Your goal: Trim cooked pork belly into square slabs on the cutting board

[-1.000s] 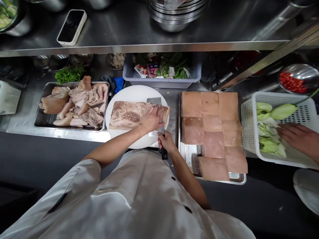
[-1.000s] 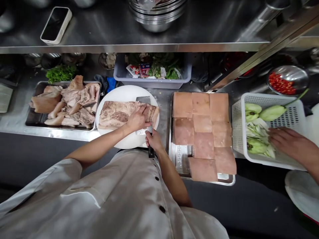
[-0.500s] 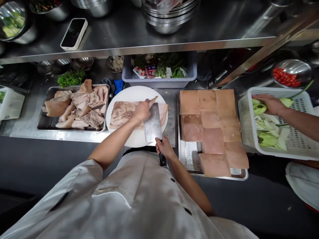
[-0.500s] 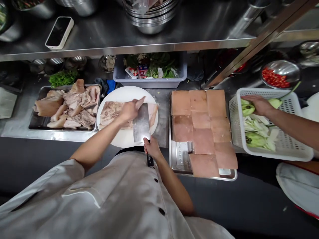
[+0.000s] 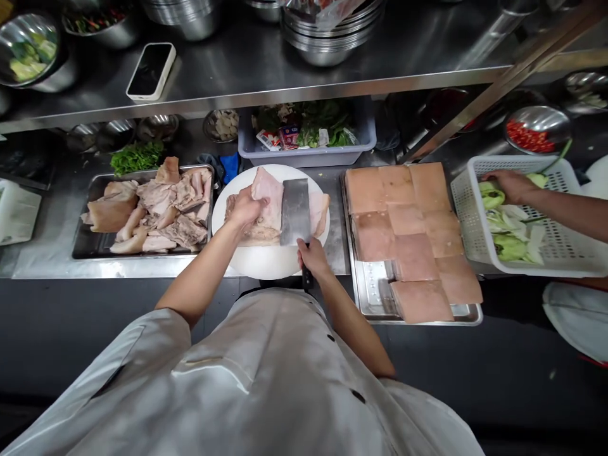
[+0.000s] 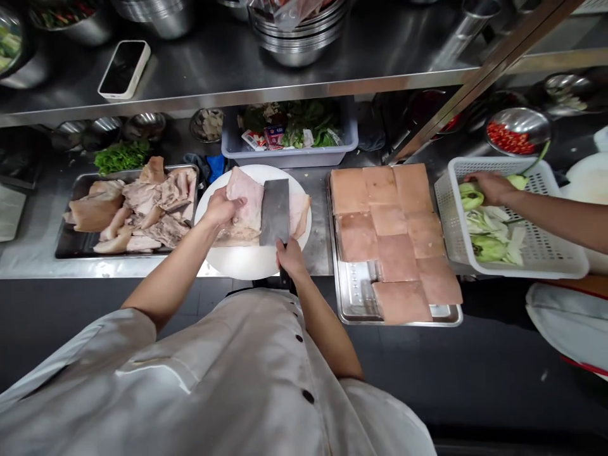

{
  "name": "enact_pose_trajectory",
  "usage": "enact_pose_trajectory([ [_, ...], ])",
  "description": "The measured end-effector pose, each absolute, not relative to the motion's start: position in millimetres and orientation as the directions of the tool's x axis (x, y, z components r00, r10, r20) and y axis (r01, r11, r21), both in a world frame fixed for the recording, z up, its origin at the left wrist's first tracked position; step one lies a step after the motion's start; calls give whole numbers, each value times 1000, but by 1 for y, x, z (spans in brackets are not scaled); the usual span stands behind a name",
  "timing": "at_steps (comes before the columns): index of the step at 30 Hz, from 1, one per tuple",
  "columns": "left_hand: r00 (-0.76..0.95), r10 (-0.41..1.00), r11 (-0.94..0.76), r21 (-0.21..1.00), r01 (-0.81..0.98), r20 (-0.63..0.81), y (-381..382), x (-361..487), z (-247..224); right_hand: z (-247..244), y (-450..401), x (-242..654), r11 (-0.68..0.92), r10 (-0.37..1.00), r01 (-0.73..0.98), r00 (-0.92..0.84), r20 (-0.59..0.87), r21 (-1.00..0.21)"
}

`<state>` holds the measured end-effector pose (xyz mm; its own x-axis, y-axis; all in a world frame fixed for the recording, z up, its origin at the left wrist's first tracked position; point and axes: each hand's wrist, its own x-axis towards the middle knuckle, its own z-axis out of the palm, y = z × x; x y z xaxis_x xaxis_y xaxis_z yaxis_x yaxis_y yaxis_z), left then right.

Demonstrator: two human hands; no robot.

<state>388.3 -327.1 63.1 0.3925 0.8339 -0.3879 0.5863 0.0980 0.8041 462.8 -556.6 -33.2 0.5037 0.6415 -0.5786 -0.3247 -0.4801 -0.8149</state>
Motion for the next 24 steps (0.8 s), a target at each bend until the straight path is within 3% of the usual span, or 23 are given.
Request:
enact_pose_trajectory([
  [3,447,840,57,869,492,-308,-327,390,67,-31,-554,455,-460,639,-358,502,-583,-813],
  [14,593,766,-38,904,426,-247,-314,402,71,-26,-553,431,-384,657,-440,487,-575,-812],
  [24,738,610,-374,717,588,-287,-328,444,101,-26,-547,421,-401,671,-375,501,-547,-835],
])
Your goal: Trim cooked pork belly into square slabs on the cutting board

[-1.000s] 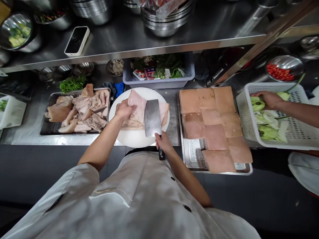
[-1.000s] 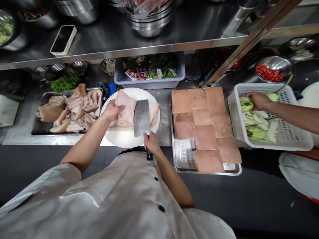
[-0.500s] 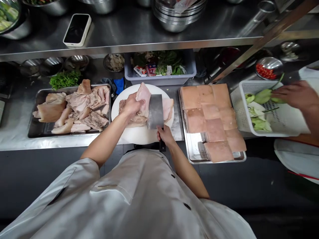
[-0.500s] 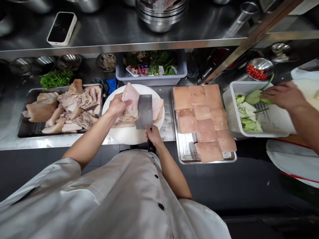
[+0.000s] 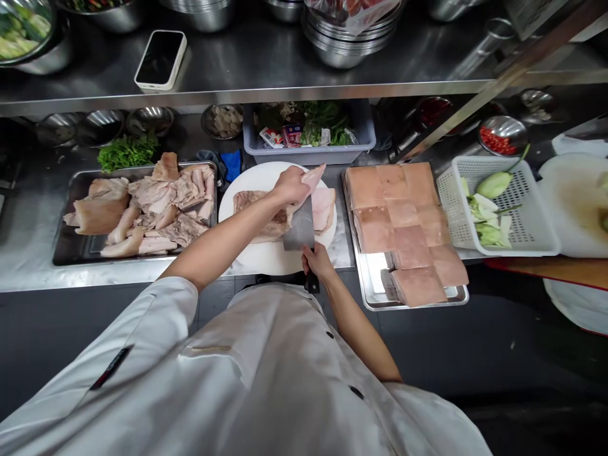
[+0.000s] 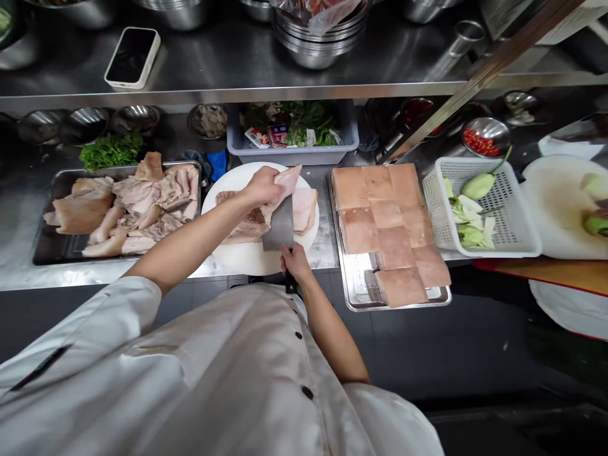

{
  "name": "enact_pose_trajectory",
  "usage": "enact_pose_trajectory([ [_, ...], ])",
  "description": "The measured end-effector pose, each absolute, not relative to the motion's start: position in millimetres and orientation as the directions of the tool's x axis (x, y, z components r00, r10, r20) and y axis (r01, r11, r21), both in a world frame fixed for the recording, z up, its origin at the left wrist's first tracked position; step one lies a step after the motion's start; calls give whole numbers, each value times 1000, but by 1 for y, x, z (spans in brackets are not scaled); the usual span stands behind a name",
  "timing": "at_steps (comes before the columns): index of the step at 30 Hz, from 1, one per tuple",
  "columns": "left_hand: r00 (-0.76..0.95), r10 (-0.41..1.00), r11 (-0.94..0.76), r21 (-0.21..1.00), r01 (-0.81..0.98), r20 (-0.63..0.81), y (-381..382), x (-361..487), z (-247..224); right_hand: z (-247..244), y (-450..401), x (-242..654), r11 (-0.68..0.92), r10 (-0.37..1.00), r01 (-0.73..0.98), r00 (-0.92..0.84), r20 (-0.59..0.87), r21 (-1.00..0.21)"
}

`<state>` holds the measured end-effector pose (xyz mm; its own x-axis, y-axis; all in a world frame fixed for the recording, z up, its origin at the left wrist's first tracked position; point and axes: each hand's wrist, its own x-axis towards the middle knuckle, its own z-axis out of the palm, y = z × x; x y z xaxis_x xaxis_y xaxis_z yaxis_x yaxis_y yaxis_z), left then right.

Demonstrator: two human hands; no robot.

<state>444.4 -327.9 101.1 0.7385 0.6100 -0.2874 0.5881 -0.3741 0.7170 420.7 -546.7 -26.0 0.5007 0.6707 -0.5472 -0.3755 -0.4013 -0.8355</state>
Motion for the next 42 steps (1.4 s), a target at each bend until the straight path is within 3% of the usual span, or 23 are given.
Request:
enact_pose_trajectory([
  [4,774,550,-364,745,559,-312,-321,453,101,-26,-549,418,-420,687,-352,480,-546,-837],
  [9,751,595,-260,814,519,-288,-305,458,99,-29,-529,420,-396,682,-378,490,-544,-837],
  [17,753,604,-234,846,480,-260,-296,458,103,-27,-521,415,-442,676,-340,482,-557,-830],
  [25,760,591,-149,889,433,-271,-292,440,114,-31,-529,399,-470,702,-266,466,-539,-842],
  [36,675,663,27,912,410,-324,-270,432,120,-30,-519,383,-449,718,-309,434,-545,-838],
  [42,686,659,-3,912,410,-306,-265,432,121,-35,-490,377,-434,693,-286,500,-520,-854],
])
